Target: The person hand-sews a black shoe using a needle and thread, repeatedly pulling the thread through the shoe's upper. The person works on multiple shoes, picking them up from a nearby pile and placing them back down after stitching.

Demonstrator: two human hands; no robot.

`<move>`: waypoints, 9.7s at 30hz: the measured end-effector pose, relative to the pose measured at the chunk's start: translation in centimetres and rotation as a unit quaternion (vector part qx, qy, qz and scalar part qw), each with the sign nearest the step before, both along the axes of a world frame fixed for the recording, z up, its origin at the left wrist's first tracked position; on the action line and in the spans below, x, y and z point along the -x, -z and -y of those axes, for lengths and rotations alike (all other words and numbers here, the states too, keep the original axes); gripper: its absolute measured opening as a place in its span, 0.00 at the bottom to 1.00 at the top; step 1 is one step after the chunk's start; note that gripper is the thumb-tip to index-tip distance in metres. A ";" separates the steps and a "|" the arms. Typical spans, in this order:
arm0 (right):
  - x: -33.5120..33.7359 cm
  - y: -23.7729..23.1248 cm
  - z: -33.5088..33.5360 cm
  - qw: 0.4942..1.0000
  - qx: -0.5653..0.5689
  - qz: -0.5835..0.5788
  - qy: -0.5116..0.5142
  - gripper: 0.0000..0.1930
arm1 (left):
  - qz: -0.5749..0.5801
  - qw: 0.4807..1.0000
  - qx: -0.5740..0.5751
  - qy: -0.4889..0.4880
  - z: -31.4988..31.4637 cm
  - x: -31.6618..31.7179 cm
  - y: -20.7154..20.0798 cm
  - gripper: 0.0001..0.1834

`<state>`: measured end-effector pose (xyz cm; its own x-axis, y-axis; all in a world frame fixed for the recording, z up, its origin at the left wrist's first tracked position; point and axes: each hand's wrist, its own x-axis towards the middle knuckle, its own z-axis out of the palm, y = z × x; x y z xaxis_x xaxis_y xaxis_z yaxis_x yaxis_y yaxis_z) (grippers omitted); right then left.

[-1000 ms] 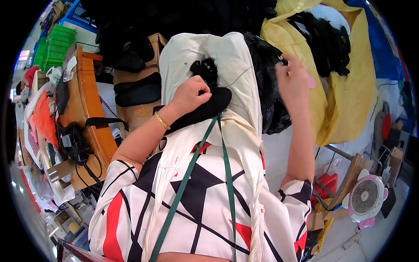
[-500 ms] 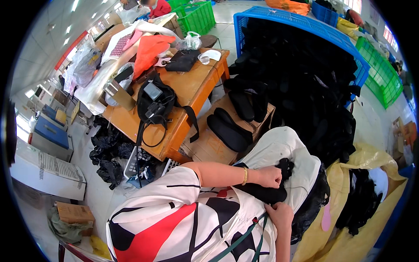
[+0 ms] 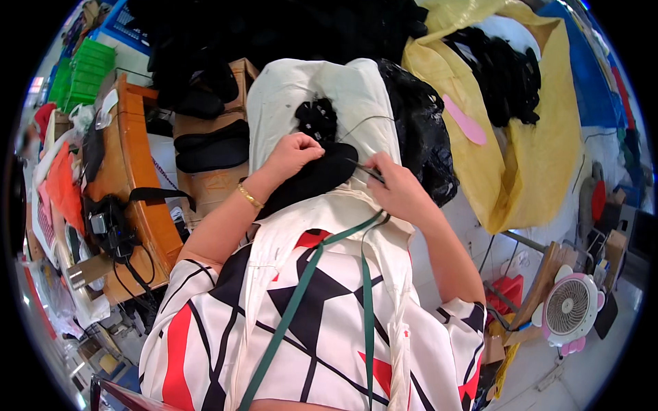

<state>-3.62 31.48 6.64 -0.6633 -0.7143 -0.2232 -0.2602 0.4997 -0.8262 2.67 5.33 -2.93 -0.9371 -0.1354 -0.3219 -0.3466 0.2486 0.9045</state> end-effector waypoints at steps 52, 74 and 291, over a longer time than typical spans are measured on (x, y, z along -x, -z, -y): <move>6.9 2.5 -4.7 0.630 0.541 0.457 0.319 0.05 | -0.014 0.986 0.139 0.095 -0.2 -3.6 -6.5 0.09; 0.3 0.6 6.6 0.985 0.120 -0.087 0.085 0.22 | -0.025 0.975 -0.201 -0.094 0.2 -4.7 -9.7 0.09; 11.8 -1.8 2.2 0.734 0.571 0.285 0.232 0.06 | -0.185 0.966 0.175 -0.038 4.7 -2.8 -6.0 0.06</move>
<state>-15.40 29.32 8.42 -0.9253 -0.3792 0.0097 0.2707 -0.6780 -0.6834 5.50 0.63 3.04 -0.9622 -0.2486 0.1117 -0.0445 0.5477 0.8355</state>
